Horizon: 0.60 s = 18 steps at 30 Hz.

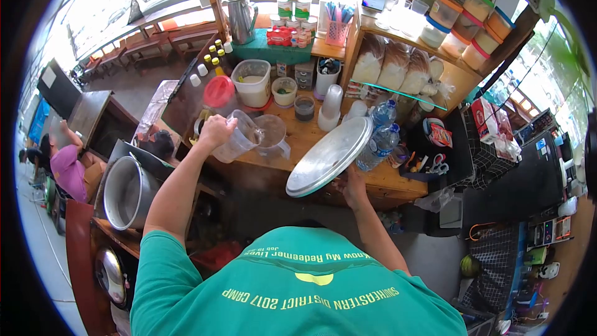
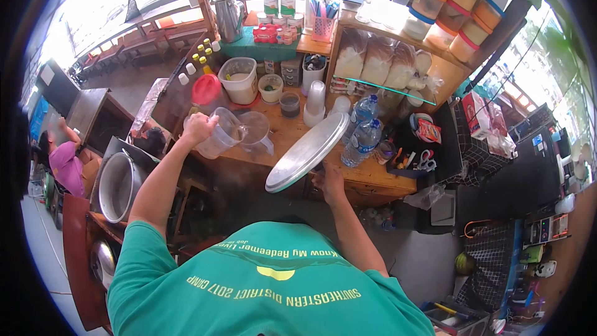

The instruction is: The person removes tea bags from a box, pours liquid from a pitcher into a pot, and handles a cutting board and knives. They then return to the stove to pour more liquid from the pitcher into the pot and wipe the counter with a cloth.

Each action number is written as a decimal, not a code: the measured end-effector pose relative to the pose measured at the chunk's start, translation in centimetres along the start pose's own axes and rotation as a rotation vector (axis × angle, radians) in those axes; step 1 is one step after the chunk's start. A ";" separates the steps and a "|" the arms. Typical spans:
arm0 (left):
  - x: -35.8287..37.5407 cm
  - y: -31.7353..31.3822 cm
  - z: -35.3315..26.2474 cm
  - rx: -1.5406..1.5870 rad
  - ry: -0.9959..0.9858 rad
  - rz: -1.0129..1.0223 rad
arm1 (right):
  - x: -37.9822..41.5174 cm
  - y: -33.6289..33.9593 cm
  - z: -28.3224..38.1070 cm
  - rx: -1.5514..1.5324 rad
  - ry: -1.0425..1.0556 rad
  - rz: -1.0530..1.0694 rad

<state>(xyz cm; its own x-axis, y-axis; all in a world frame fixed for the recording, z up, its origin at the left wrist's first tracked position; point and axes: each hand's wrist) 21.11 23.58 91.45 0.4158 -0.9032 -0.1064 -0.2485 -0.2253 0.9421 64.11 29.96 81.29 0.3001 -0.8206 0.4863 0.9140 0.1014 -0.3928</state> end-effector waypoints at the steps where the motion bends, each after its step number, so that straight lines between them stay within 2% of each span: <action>1: -0.1 0.2 -0.2 -0.005 0.005 -0.011 | 0.1 -0.3 0.2 0.009 0.001 -0.012; 3: -0.1 0.0 -1.0 -0.120 0.031 -0.005 | 0.6 -0.6 0.6 0.023 -0.006 -0.010; 14: 0.1 1.0 -4.9 -0.217 -0.010 0.078 | 1.1 -0.3 0.8 0.033 -0.047 -0.019; 16: 0.3 0.9 -5.3 -0.184 -0.031 0.004 | 0.8 0.0 0.5 0.014 -0.030 -0.008; 18: 0.4 1.1 -5.7 -0.185 -0.024 0.017 | 0.8 0.1 0.5 0.020 -0.032 0.004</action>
<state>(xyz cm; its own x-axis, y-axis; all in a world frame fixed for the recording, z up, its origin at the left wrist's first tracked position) 26.02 25.07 94.24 0.3916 -0.9152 -0.0951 -0.0895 -0.1407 0.9860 64.56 29.56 82.00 0.3118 -0.8018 0.5098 0.9181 0.1162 -0.3789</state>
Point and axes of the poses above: each hand's wrist, its own x-axis away from the middle knuckle, its own y-axis out of the back of the hand, z = x × y, and after that the axes turned 3 degrees about -z, right-handed
